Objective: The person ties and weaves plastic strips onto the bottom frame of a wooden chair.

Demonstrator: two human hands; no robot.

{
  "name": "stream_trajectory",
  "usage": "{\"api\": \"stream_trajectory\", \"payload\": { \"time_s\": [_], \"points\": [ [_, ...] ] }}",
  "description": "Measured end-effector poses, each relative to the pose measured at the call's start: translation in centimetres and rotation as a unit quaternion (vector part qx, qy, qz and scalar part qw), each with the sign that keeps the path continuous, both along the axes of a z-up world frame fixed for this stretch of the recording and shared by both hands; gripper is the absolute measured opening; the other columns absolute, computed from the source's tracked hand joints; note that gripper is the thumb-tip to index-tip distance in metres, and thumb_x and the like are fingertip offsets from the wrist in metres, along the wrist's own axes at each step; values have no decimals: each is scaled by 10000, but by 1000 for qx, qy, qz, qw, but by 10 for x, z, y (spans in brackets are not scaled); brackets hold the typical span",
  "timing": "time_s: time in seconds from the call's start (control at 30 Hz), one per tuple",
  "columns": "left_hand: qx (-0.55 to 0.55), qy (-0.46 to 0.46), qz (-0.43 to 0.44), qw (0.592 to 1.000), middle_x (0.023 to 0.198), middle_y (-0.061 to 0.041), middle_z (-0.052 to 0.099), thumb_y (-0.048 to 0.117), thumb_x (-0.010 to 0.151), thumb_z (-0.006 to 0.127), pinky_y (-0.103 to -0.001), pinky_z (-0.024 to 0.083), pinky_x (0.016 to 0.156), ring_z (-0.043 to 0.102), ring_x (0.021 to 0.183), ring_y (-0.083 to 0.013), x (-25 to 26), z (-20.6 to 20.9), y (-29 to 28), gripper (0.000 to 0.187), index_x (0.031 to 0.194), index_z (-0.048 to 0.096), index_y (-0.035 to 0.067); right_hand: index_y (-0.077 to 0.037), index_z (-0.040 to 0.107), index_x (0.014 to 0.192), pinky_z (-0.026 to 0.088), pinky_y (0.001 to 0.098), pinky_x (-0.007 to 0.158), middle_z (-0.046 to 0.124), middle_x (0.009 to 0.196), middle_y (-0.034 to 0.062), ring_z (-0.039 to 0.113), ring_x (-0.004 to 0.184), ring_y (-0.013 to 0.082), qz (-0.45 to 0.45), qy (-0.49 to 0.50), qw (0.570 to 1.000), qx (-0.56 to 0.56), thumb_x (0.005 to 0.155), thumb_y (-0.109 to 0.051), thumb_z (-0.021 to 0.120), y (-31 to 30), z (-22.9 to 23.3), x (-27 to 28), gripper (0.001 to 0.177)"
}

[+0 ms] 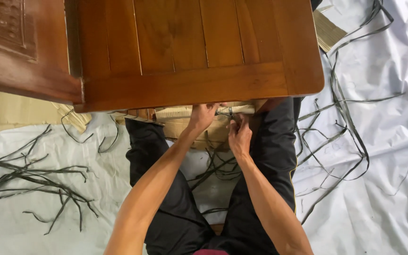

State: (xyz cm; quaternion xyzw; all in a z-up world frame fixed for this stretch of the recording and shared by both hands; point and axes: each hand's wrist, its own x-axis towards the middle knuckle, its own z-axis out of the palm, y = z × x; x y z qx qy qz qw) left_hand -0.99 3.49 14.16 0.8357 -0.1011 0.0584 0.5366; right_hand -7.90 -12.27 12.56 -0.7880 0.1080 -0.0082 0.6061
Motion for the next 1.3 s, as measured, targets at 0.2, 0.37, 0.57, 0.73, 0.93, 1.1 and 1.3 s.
{"api": "stream_trajectory", "payload": {
  "time_s": [0.2,0.37,0.57,0.73,0.93,1.1,1.3],
  "points": [
    [-104,106,15,989,923,-102,776,147,1055,604,-305,602,772,750,849,-166,-10,-2,6,173,1075,650,-19,-9,612,1148,552,333,678,751,869,107,724,738,199,-35,-21,998,37,1024,-116,594,10,-13,3,165],
    [-87,137,15,987,921,-99,773,188,1041,615,-308,600,720,759,800,-169,-13,10,-3,219,1077,649,-25,-16,637,1178,523,302,607,734,820,85,647,643,140,-17,-6,998,55,1008,-105,596,8,-10,-1,196],
    [-59,118,33,991,896,-83,778,205,1038,635,-312,591,721,753,786,-157,-14,-13,2,218,1036,679,-9,-28,675,1232,474,261,546,713,802,59,555,583,82,4,27,993,116,1018,-105,593,8,-34,-3,242],
    [-107,116,84,984,896,-55,778,190,1041,636,-295,577,692,700,732,-122,-11,-24,12,190,1016,698,12,-30,662,1247,466,244,538,721,804,42,544,563,71,-3,29,992,124,1020,-113,589,9,-20,-4,253],
    [-65,107,155,980,869,-27,785,165,1031,635,-271,538,610,645,641,-104,-11,-13,12,162,977,712,32,-33,640,1266,466,247,545,719,804,38,547,578,62,-8,33,992,119,1024,-114,584,10,-16,-3,261],
    [-96,85,146,981,882,-35,777,156,1043,633,-270,561,650,700,765,-107,-16,-1,2,155,979,710,38,-29,654,1268,460,247,531,727,803,42,546,563,65,16,44,993,109,1008,-111,578,6,-17,-2,284],
    [-110,62,145,981,900,-62,776,195,989,678,-298,602,699,748,816,-123,-10,-26,0,175,993,724,27,-13,664,1206,470,253,545,750,822,55,580,594,77,33,26,996,79,1049,-111,589,4,-15,-6,200]
  ]
}}
